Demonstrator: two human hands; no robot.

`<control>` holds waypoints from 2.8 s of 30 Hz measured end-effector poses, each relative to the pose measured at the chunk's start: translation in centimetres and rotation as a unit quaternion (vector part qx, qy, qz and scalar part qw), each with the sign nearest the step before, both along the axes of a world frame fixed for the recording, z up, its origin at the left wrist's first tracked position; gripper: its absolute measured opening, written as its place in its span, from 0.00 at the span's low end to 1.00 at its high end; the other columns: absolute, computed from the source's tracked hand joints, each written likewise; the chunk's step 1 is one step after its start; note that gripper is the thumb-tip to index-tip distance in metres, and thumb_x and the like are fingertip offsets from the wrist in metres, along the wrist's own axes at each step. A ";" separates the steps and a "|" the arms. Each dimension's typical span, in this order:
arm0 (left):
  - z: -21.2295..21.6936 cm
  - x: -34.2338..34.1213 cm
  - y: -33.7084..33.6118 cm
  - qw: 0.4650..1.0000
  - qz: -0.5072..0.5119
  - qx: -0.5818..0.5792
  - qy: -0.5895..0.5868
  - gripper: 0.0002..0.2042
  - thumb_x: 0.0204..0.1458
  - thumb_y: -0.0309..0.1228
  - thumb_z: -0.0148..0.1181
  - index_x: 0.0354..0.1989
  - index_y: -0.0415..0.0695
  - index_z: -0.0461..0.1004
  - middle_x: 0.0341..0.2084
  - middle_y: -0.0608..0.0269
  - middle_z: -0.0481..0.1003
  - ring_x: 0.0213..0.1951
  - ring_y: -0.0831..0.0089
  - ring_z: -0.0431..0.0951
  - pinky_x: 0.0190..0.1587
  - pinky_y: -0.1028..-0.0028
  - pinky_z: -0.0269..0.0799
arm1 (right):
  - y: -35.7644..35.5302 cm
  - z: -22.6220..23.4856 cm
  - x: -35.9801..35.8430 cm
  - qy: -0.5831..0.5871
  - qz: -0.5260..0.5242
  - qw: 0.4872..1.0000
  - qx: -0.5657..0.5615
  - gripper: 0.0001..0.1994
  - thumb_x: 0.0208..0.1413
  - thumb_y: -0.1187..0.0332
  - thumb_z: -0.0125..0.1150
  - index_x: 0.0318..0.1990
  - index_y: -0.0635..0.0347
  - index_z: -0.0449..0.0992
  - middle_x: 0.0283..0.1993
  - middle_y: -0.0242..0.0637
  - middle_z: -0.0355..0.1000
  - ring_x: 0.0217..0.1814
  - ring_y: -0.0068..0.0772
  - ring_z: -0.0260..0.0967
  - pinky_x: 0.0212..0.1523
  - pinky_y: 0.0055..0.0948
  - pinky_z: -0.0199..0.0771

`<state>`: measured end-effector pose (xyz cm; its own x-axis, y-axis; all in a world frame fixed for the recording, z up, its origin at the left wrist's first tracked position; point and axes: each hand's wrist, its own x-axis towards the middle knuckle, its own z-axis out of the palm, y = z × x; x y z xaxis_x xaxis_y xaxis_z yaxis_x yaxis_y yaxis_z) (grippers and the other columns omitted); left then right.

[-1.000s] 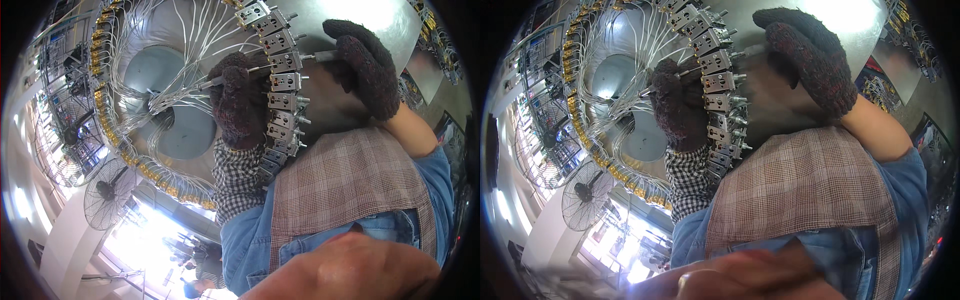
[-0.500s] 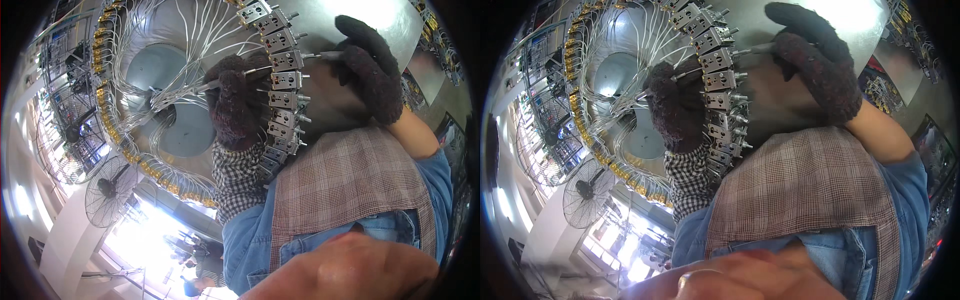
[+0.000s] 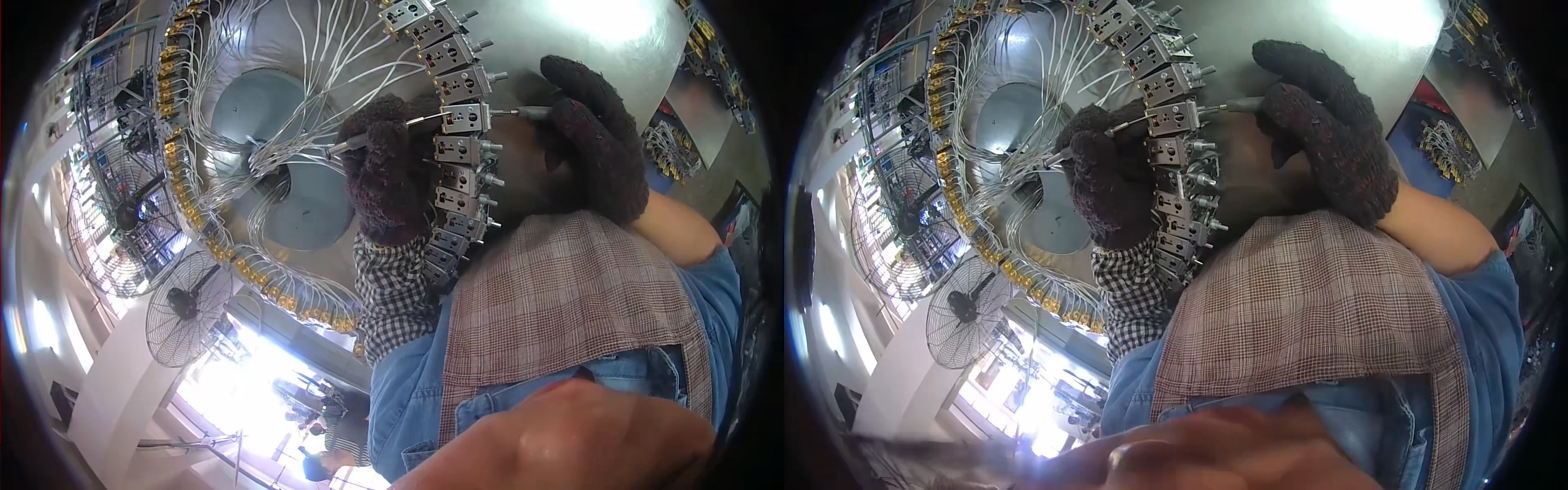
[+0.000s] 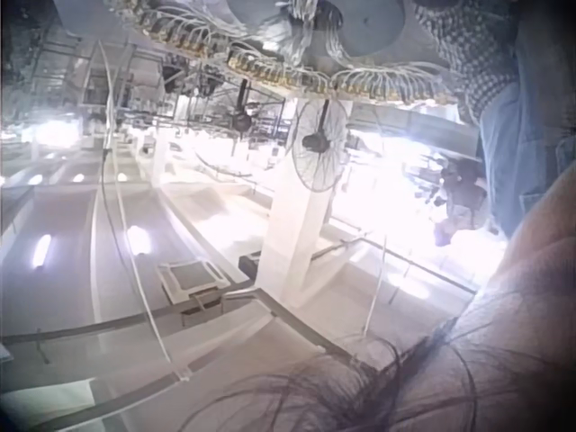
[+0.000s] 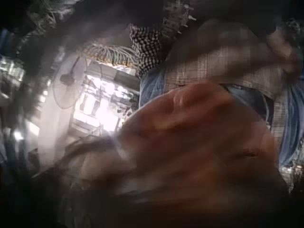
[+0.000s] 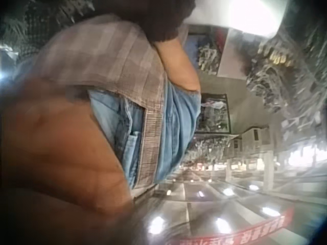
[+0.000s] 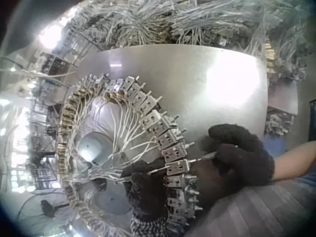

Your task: Arranging wires and securing clips on a large industrial motor stator.

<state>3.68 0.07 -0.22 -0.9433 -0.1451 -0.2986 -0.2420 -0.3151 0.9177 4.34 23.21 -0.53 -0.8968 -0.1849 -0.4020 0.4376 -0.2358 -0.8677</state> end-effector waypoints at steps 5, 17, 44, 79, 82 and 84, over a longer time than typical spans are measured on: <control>0.0 -0.1 -0.1 0.999 -0.032 0.038 -0.001 0.19 0.56 0.45 0.54 0.46 0.42 0.65 0.39 0.46 0.76 0.36 0.62 0.79 0.35 0.68 0.77 | -0.4 -0.5 0.1 -0.012 -0.036 0.999 -0.016 0.20 0.57 0.70 0.53 0.57 0.63 0.65 0.49 0.43 0.70 0.41 0.30 0.72 0.40 0.27 0.75; -0.9 -0.2 0.3 0.993 -0.015 0.108 0.051 0.19 0.58 0.44 0.51 0.49 0.42 0.63 0.43 0.40 0.73 0.40 0.52 0.78 0.40 0.61 0.79 | 0.1 -2.5 1.1 0.301 0.057 0.926 0.219 0.16 0.60 0.73 0.50 0.55 0.67 0.67 0.60 0.46 0.61 0.36 0.25 0.73 0.35 0.23 0.76; -0.8 -0.3 -0.1 0.993 -0.036 0.104 0.050 0.18 0.59 0.45 0.50 0.49 0.44 0.64 0.42 0.42 0.75 0.34 0.58 0.80 0.29 0.72 0.78 | -0.4 -0.1 0.6 0.011 0.018 0.999 -0.036 0.21 0.60 0.60 0.52 0.55 0.66 0.67 0.44 0.43 0.72 0.40 0.32 0.73 0.40 0.29 0.75; 0.3 -0.2 0.6 0.996 0.038 0.084 0.021 0.12 0.56 0.31 0.54 0.44 0.38 0.66 0.38 0.48 0.73 0.36 0.60 0.78 0.34 0.69 0.78 | -0.5 -1.9 -1.2 0.485 0.066 0.781 0.387 0.19 0.54 0.73 0.56 0.54 0.65 0.69 0.44 0.43 0.72 0.33 0.31 0.72 0.31 0.26 0.74; 0.5 -0.2 0.9 0.995 0.055 0.077 0.021 0.12 0.53 0.31 0.55 0.41 0.36 0.67 0.36 0.43 0.74 0.37 0.58 0.78 0.40 0.65 0.79 | -1.1 -2.3 0.3 0.371 0.065 0.878 0.296 0.22 0.51 0.75 0.58 0.55 0.64 0.68 0.40 0.38 0.72 0.28 0.22 0.68 0.27 0.18 0.70; 0.4 -0.3 0.8 0.995 0.049 0.083 0.022 0.12 0.53 0.31 0.55 0.41 0.36 0.67 0.36 0.43 0.75 0.37 0.59 0.78 0.40 0.66 0.78 | -1.1 -2.4 0.4 0.367 0.064 0.884 0.281 0.22 0.51 0.76 0.57 0.56 0.64 0.67 0.40 0.37 0.72 0.28 0.21 0.68 0.27 0.18 0.69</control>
